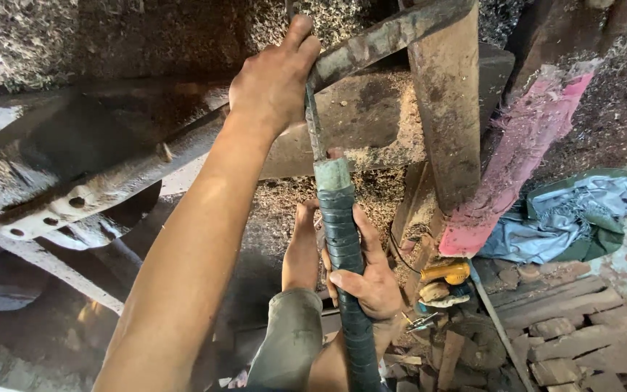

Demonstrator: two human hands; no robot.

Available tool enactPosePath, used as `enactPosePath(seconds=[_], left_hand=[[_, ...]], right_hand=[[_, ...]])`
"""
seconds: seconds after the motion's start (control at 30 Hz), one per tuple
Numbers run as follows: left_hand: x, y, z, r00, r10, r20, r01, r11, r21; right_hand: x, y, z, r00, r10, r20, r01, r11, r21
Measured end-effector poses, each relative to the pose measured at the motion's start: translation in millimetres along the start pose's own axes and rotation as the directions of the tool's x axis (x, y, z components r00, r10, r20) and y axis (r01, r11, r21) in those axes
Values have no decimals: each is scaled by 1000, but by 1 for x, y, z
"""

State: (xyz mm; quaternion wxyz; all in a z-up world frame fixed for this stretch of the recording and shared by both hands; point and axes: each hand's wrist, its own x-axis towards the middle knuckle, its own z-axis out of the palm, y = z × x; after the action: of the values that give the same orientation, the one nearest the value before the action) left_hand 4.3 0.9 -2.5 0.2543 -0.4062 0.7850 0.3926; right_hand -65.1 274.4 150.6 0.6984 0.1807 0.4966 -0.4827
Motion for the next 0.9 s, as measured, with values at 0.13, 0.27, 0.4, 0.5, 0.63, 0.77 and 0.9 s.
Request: enactPosePath(seconds=[0.13,0.27,0.4,0.5,0.63,0.77,0.9], left_hand=[[1,2,-1,999,-19,36,19,1000,2],[0,3,-3,996,-71,50,71,997,3],[0,12,-13,987,-109,117,109,994,4],[0,12,-9,984,-124,130,124,992,7],[-2,17,-17,986,-127,103,126,992,17],[-1,13,-9,982,-165,93,164,986,18],[-3,15,-14,985,-167,52,166,986,22]], right_hand=[[1,-2,-1,1000,-11,22,10,1000,3],[4,-4,-11,998,-40,46,39,999,13],[4,-9,-26,997,-11,79,11,1000,-7],[6,-13,-33,995,15,95,-11,999,-41],[9,-20,-41,993,36,113,-28,997,-65],[13,-25,-46,993,52,107,-44,996,-81],[16,-25,-58,990,52,129,-40,995,-91]])
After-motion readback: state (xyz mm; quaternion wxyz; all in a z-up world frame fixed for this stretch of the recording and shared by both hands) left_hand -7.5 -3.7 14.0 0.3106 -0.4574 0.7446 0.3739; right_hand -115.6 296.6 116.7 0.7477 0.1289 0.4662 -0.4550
